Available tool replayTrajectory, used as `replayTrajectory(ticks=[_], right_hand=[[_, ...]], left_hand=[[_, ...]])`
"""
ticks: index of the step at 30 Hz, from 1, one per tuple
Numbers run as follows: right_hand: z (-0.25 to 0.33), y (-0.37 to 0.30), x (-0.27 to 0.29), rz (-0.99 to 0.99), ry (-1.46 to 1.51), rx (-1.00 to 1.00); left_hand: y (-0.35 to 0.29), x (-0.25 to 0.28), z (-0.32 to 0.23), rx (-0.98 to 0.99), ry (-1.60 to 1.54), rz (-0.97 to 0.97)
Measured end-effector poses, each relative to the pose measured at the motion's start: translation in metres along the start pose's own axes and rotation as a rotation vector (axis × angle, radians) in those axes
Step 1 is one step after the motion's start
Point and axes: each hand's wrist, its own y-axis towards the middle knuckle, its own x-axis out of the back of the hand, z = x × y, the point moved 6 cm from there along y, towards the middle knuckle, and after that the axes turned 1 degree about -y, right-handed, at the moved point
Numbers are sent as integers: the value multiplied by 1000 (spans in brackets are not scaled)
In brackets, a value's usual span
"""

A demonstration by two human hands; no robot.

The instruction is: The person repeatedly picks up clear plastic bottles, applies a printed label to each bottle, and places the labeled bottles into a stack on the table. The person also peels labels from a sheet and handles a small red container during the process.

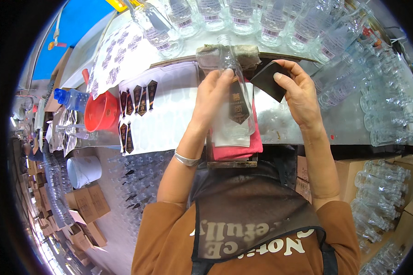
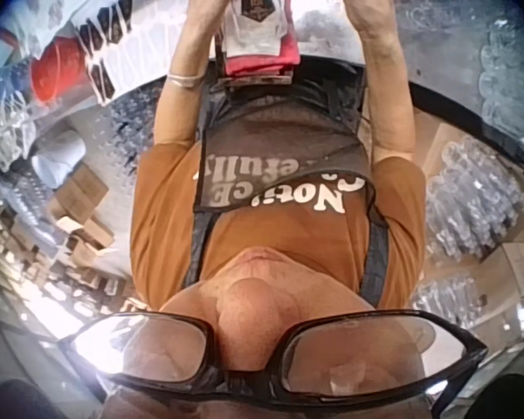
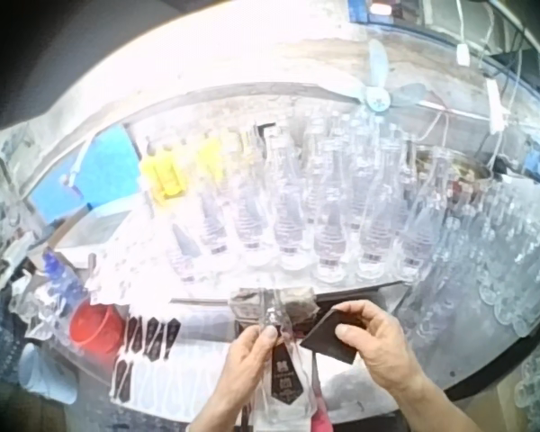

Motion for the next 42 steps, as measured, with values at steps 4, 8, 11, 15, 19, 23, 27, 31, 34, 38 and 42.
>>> replayTrajectory(ticks=[4,8,11,15,19,23,27,31,34,38,42], right_hand=[[19,-3,-18,30,-159,128],[51,-5,-58,190,-615,487],[57,-12,-85,372,-937,901],[51,-54,-87,695,-782,633],[54,-24,-75,485,-867,594],[54,36,-47,137,-788,476],[41,9,-48,323,-792,418],[39,40,-23,2,-494,413],[41,35,-17,10,-311,305],[19,22,-5,4,-223,139],[7,17,1,21,-165,48]], left_hand=[[3,6,13,63,-6,13],[0,14,24,134,-210,-46],[-16,17,2,97,-187,-101],[-41,40,-3,21,-153,-193],[-51,36,-5,-9,-70,-193],[-54,29,-14,-54,-17,-196],[-57,36,-9,-39,-18,-219],[-38,8,-20,-70,12,-197],[-9,5,-2,-55,209,-211],[-3,-1,4,-110,286,-232],[-2,-3,3,-126,259,-219]])
